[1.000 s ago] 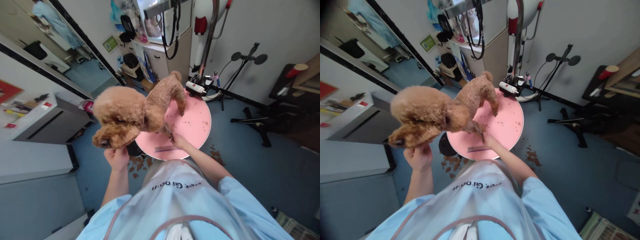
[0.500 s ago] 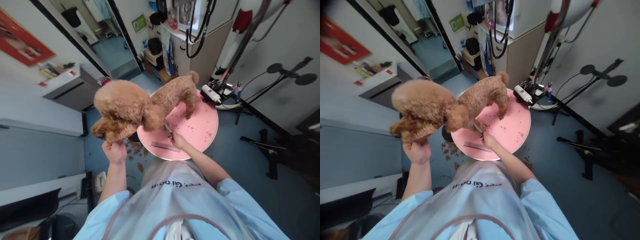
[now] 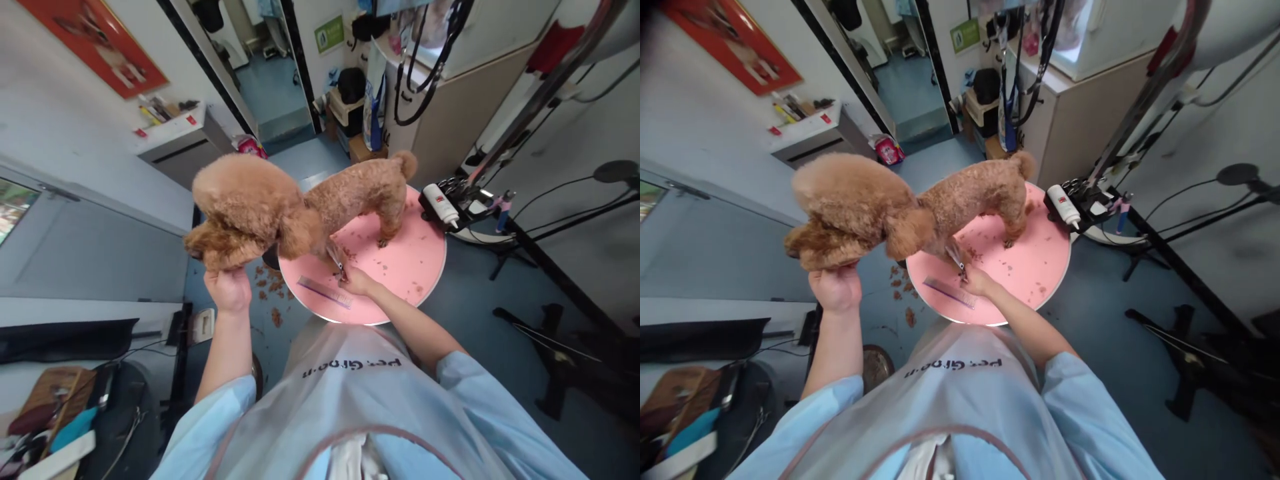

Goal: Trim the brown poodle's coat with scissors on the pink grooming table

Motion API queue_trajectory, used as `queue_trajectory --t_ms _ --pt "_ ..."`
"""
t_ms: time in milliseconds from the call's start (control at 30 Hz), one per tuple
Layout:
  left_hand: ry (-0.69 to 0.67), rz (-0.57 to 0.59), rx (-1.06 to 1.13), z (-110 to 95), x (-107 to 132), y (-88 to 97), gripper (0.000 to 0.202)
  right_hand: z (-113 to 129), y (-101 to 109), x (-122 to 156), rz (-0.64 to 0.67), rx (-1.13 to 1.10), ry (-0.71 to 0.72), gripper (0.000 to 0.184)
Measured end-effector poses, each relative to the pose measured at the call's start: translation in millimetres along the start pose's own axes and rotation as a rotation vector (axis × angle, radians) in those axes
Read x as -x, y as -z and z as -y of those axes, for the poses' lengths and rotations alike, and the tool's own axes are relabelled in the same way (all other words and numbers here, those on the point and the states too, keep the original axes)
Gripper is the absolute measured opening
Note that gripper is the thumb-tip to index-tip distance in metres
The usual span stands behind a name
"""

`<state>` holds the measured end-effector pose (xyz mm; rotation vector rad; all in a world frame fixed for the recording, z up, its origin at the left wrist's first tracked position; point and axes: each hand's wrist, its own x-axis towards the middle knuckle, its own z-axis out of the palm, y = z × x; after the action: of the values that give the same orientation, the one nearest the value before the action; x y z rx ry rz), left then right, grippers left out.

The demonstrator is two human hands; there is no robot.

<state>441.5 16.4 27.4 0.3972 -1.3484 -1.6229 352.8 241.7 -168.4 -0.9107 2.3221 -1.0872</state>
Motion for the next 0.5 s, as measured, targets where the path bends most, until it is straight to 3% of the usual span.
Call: queue_trajectory --t_ms 333,500 --pt "-0.018 -0.044 0.017 -3 4 -4.4 0.057 -12 38 -7 0.242 -0.095 0.117 0.038" --pt "-0.045 0.022 -0.125 -3 7 -2.1 0.066 -16 56 -12 0.366 -0.159 0.150 0.044"
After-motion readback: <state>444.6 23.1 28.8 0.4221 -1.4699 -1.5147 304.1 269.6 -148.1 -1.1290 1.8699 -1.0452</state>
